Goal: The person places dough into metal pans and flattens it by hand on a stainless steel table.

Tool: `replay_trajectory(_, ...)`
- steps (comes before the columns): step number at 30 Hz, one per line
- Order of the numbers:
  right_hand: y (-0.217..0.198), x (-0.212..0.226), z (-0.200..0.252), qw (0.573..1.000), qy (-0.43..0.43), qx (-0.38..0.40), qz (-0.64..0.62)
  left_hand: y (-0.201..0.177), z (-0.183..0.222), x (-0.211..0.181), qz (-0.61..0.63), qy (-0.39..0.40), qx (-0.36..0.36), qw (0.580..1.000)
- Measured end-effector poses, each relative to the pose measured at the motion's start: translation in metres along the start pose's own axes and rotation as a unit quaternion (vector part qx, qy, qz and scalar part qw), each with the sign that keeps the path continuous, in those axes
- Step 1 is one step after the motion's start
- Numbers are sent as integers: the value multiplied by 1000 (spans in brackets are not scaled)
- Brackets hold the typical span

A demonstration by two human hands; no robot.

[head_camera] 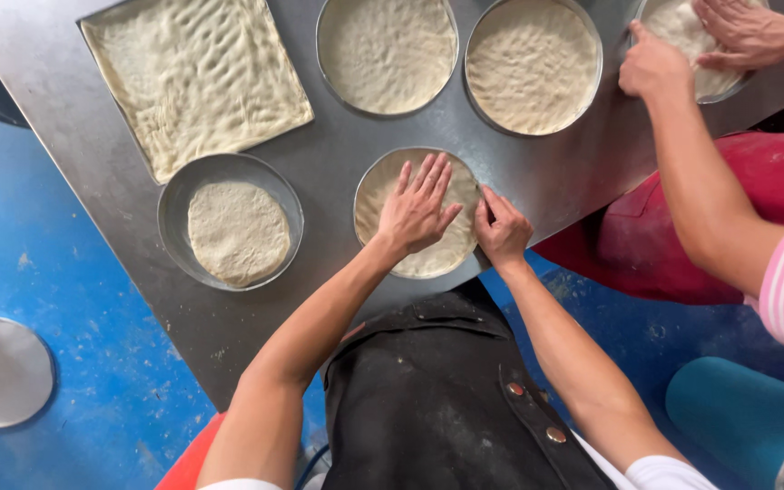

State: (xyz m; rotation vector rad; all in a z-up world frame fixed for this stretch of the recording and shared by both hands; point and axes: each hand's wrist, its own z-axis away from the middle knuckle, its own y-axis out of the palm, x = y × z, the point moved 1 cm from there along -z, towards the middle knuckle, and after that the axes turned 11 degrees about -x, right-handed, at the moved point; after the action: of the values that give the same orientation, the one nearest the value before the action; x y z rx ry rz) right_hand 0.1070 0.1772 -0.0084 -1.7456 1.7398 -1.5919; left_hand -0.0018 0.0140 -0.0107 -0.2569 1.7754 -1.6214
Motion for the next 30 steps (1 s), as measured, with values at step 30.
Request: replay_trajectory(30, -6, -7, 1, 988, 93, 77, -100, 22, 17, -15, 3, -230, -203, 952)
